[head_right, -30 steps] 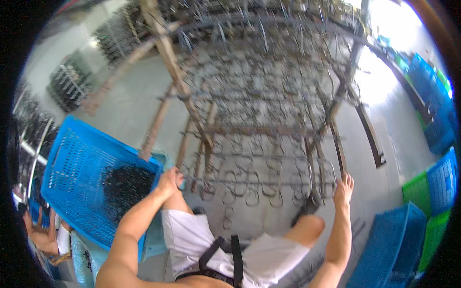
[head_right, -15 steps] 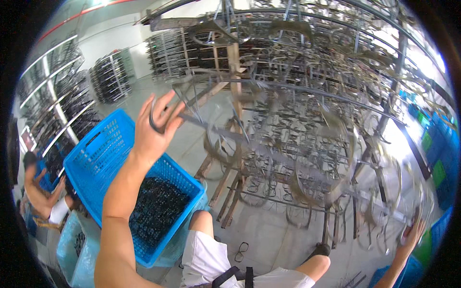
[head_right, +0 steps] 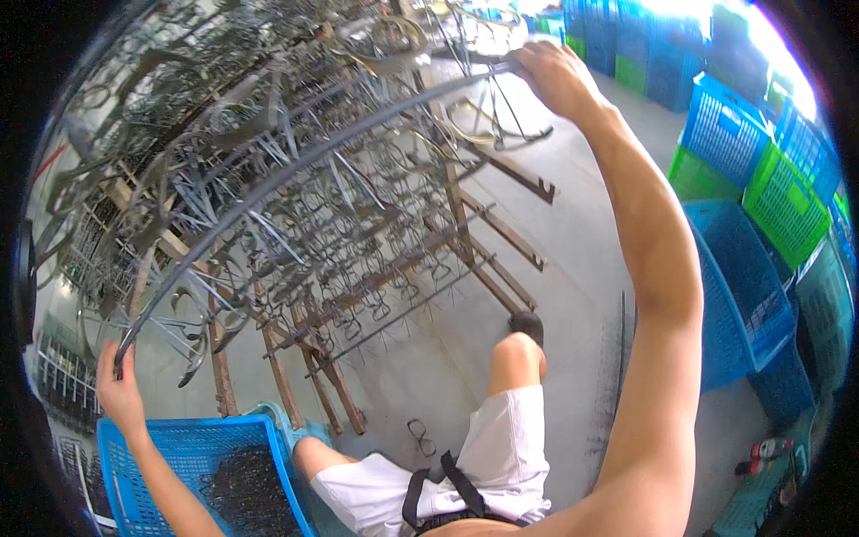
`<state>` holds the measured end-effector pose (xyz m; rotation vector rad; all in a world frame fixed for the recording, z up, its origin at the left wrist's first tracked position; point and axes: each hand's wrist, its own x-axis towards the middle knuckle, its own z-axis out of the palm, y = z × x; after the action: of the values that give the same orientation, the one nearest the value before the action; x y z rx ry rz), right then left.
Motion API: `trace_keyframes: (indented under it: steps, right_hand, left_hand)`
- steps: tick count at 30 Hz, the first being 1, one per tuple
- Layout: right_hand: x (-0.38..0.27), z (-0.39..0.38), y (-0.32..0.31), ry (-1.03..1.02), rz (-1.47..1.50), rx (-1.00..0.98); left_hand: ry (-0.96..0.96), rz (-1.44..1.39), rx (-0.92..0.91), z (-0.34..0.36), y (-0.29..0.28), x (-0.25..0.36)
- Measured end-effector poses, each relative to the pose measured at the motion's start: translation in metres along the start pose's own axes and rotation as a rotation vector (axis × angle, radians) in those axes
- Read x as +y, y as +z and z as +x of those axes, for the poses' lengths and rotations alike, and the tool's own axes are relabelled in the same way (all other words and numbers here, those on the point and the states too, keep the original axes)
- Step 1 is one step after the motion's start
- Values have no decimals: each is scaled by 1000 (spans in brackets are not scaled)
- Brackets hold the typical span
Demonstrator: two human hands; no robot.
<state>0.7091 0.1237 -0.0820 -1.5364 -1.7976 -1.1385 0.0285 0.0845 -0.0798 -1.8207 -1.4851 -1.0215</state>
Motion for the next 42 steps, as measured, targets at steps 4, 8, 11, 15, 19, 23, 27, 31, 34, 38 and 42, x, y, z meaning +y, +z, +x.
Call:
trace_keyframes:
  steps: [4, 8, 11, 15, 19, 23, 27, 31, 34, 38, 42]
  right_hand:
    - [12, -23, 21, 34, -38, 141]
    - [-10, -103, 31, 419, 196, 657]
    - [-100, -229, 106, 872, 575, 682]
    - [-204, -331, 200, 1402, 1110, -264]
    - [-214, -339, 314, 1315, 1097, -817]
    - [-214, -297, 372, 1750, 1305, -1038]
    - [-228, -296, 393, 1678, 1086, -902]
    - [-230, -318, 400, 1712, 1050, -791]
    - [-237, -338, 379, 1721, 1271, -745]
    - [-242, -389, 364, 1789, 1407, -611]
    - [-244, -406, 340, 1764, 1495, -663]
  left_hand:
    - [71, 82, 17, -4, 21, -7]
    - [168, 82, 116, -5, 22, -17]
    - [216, 216, 134, -7, 11, -22]
    - [199, 247, 211, -2, 23, -29]
    - [551, 399, 256, 2, 17, -41]
    - [232, 335, 298, -103, 27, 5]
    - [-490, -32, -5, -230, 69, 38]
    - [-887, -441, -401, -263, 163, 64]
    - [-1087, -588, -716, -277, 243, 68]
    - [-1518, -649, -958, -302, 365, 25]
    - [-1833, -579, -877, -326, 444, -1]
